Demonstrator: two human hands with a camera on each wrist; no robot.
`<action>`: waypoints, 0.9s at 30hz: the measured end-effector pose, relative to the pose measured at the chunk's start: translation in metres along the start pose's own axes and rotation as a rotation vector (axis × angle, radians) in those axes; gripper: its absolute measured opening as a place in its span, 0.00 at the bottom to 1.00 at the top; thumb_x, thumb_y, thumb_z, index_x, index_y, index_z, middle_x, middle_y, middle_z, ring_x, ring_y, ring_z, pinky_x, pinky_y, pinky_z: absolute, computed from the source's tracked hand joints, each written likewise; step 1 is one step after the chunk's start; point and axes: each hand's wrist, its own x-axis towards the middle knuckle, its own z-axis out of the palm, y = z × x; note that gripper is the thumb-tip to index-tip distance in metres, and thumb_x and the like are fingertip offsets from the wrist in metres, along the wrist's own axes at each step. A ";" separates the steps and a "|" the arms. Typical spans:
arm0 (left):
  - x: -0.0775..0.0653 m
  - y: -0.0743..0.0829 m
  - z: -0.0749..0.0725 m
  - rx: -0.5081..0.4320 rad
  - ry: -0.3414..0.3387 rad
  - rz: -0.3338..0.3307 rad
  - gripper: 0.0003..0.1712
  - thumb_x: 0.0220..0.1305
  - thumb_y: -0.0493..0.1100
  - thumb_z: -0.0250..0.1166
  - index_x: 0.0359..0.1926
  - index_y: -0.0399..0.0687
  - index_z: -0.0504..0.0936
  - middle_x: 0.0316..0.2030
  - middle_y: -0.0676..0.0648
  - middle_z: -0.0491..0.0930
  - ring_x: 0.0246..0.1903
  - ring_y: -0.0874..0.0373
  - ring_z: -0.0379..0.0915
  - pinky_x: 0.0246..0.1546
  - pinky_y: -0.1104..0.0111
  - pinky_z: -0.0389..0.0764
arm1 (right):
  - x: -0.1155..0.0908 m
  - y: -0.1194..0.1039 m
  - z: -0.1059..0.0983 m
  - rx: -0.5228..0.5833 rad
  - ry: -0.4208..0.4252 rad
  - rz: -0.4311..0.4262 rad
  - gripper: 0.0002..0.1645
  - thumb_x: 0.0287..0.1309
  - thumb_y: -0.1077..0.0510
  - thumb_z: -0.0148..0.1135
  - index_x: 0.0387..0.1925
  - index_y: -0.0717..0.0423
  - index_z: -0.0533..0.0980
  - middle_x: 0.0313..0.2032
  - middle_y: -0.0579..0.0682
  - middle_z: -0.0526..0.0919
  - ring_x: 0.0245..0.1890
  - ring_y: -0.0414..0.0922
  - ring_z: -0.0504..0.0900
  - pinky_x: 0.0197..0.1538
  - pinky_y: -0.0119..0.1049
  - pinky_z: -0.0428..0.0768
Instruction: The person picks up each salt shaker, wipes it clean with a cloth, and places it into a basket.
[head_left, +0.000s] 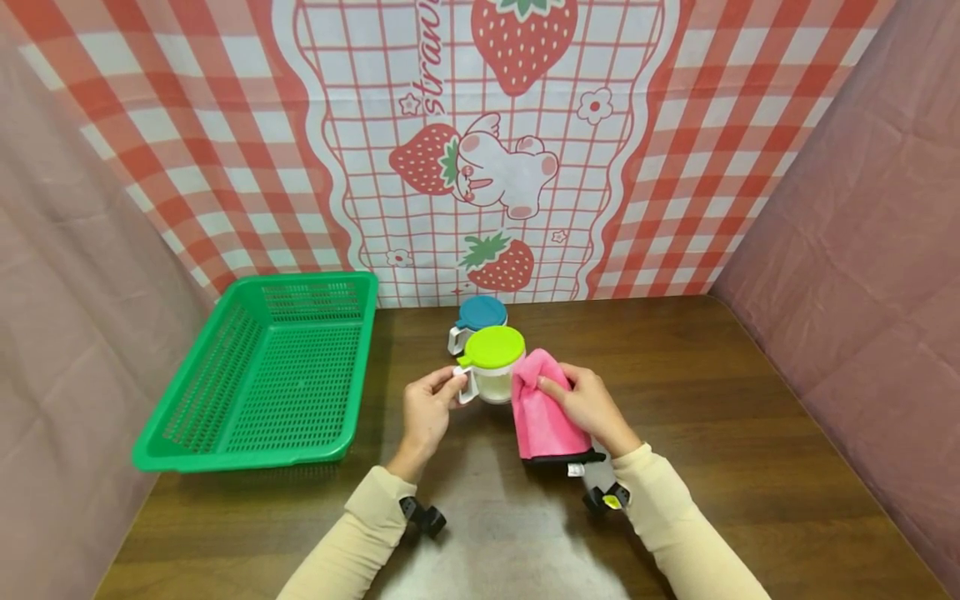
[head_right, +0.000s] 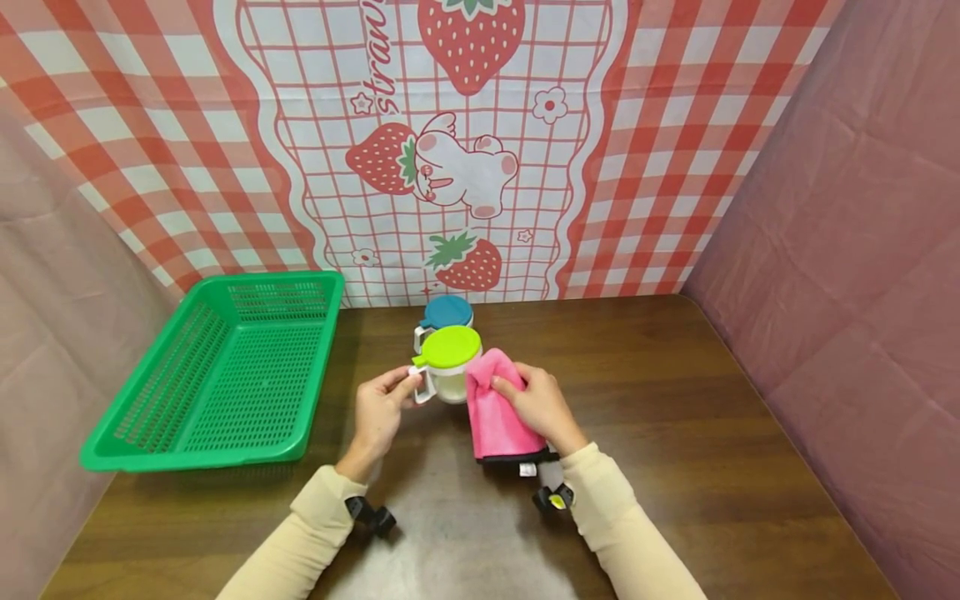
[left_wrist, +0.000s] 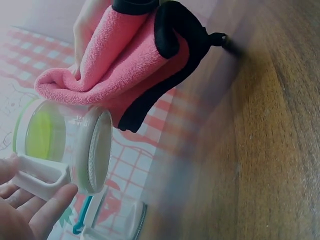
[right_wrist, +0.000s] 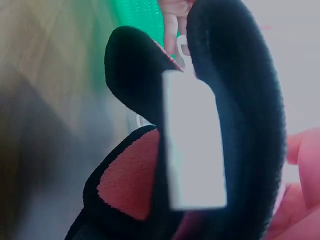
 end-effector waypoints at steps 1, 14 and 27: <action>0.000 0.000 0.000 0.005 0.006 0.002 0.13 0.54 0.31 0.62 0.41 0.25 0.78 0.35 0.26 0.79 0.27 0.56 0.79 0.31 0.52 0.80 | -0.001 0.000 0.001 -0.007 0.001 -0.002 0.18 0.55 0.46 0.59 0.38 0.55 0.77 0.26 0.54 0.77 0.22 0.43 0.72 0.24 0.34 0.74; -0.011 0.023 0.004 0.070 0.027 0.035 0.14 0.53 0.31 0.63 0.40 0.24 0.79 0.36 0.28 0.80 0.31 0.50 0.79 0.30 0.56 0.81 | -0.012 -0.006 0.011 -0.133 0.097 -0.099 0.14 0.53 0.46 0.61 0.30 0.54 0.78 0.21 0.50 0.77 0.21 0.41 0.70 0.22 0.31 0.71; -0.015 0.024 0.006 0.184 0.007 0.160 0.12 0.52 0.32 0.65 0.37 0.27 0.81 0.33 0.31 0.81 0.28 0.39 0.78 0.29 0.49 0.78 | -0.016 -0.009 0.012 -0.196 0.202 -0.165 0.12 0.52 0.50 0.62 0.23 0.54 0.76 0.18 0.49 0.75 0.21 0.42 0.68 0.24 0.31 0.67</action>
